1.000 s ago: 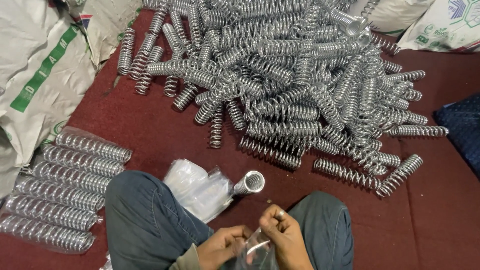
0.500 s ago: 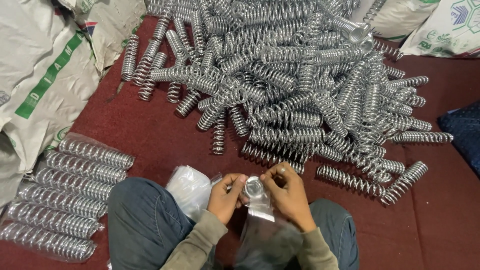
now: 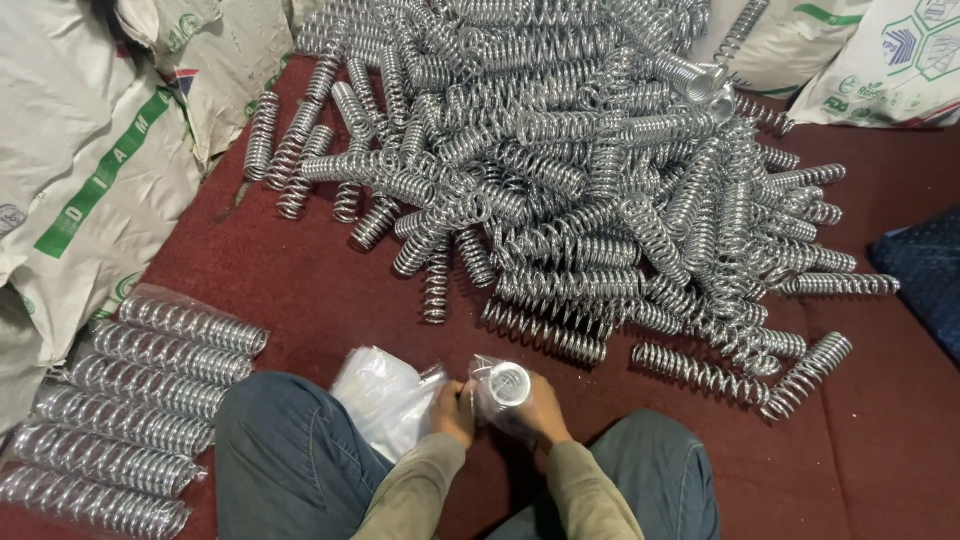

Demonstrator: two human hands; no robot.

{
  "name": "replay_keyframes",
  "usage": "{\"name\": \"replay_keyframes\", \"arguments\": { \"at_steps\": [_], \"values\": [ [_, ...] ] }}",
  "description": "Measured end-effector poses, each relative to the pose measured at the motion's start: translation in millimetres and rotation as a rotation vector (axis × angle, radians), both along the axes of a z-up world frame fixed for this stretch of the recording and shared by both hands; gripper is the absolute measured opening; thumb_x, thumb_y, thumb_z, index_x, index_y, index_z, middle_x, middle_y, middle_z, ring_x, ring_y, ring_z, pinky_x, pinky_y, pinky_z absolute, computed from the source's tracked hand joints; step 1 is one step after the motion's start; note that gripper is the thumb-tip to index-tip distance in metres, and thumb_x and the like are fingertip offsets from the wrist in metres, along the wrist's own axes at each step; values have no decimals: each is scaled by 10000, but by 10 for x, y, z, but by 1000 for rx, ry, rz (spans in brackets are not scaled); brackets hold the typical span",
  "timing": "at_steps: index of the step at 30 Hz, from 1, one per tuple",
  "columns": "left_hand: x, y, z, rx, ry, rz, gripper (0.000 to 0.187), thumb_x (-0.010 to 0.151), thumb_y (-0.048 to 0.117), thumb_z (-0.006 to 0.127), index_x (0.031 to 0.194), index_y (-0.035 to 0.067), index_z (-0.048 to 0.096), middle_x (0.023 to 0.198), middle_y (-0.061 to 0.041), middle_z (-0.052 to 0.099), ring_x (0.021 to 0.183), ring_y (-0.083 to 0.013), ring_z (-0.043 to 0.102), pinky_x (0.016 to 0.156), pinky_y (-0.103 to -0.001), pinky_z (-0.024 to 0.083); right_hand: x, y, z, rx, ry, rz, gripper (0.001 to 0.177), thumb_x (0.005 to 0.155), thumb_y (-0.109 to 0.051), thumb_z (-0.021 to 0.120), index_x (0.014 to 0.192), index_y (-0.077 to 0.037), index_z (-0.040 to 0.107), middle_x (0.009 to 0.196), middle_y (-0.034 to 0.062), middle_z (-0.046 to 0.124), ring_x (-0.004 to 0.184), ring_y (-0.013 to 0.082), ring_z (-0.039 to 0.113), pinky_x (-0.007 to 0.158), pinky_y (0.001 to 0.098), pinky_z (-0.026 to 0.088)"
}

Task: The person takes metal springs from a large pile on the floor and places them one by one into small plastic bags.

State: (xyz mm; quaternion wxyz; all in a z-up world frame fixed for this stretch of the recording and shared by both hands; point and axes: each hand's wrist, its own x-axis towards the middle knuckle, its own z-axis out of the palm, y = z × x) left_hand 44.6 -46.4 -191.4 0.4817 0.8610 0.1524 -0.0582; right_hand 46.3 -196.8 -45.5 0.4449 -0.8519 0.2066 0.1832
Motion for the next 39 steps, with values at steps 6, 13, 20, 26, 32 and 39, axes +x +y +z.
{"name": "replay_keyframes", "arguments": {
  "at_steps": [6, 13, 20, 26, 32, 39],
  "values": [
    [-364, 122, 1145, -34, -606, -203, 518, 787, -116, 476, 1228, 120, 614, 1352, -105, 592, 1259, -312, 586, 1105, -439, 438, -515, -41, 127, 29, -667, 111, 920, 822, -874, 272, 1207, -132, 658, 1197, 82, 648, 1059, 267, 707, 882, 467, 538],
    [-337, 35, 259, -173, -369, -464, 808, 788, 198, 721, 1498, 91, 350, 1426, -167, 529, 1326, -337, 527, 1154, -385, 382, -620, 83, -462, 75, -321, 30, 504, 732, -12, 489, 1170, -91, 727, 1254, 93, 742, 1169, 211, 689, 1042, 313, 494],
    [-553, 213, 1805, 14, 343, -497, 758, 916, 573, 518, 1566, 279, 261, 1415, -125, 608, 1255, -385, 626, 1084, -492, 473, -964, 218, 556, -26, -223, 425, 1050, 847, -195, 768, 1602, -125, 43, 1502, 189, 513, 1302, 366, 592, 1036, 438, 486],
    [-1189, 466, 1813, -119, -243, -436, 956, 847, 752, 522, 1601, 236, 238, 1514, -89, 564, 1287, -314, 618, 1052, -416, 469, -1070, 203, 1288, -68, -619, 435, 337, 992, -263, 591, 1319, -183, 578, 1118, 72, 774, 957, 240, 767, 799, 335, 559],
    [-813, 281, 2576, -32, -793, -492, 469, 882, 429, 642, 1267, 164, 669, 1073, -46, 624, 978, -244, 586, 869, -388, 464, -1043, 312, 1709, -315, -1167, 652, 109, 957, -92, 571, 976, -121, 674, 805, -3, 609, 801, 220, 540, 743, 411, 372],
    [-912, -108, 2418, -170, -976, -462, 95, 812, -15, 602, 849, 61, 646, 847, -82, 645, 755, -281, 575, 712, -375, 469, -1082, 73, 1458, -535, -695, 238, 372, 629, -262, 732, 949, -178, 563, 1163, 50, 564, 1075, 258, 531, 884, 450, 419]
  ]
}}
